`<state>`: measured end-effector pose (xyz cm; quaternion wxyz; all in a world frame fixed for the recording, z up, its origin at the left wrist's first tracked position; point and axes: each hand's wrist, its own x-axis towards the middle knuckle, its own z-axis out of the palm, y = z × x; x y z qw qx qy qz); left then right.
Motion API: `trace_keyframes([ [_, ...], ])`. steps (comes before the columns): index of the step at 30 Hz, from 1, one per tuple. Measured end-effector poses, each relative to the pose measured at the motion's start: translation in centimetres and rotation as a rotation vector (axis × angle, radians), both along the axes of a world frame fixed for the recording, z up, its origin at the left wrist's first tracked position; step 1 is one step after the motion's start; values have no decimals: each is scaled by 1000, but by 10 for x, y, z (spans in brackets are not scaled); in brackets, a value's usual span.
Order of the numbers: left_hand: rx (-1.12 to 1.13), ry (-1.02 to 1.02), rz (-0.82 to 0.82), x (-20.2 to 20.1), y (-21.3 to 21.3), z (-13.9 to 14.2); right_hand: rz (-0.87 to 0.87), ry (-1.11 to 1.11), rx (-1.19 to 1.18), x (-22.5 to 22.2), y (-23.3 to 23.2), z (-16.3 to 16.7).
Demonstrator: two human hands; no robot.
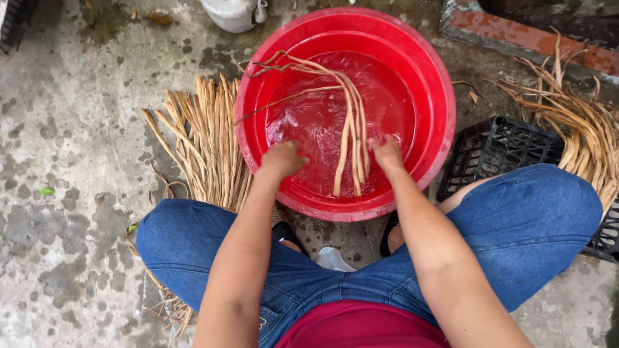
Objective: The person sits on the ground in front of a red basin of water and washes long dried palm leaf strips one at a time, dipping, flexing and rubbing each strip in the water, then sets it aside and takes the next strip from the pile.
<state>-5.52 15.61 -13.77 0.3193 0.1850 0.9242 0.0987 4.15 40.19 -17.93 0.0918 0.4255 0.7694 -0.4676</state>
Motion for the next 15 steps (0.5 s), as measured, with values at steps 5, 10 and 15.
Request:
trace_keyframes([
  [5,36,-298,-44,34,30,-75,91,-182,-233,-8,-54,-14],
  [10,82,-316,240,56,51,-88,268,-169,-297,-15,-63,-25],
  [15,24,-414,439,37,48,-83,72,-291,-86,-21,-35,-15],
])
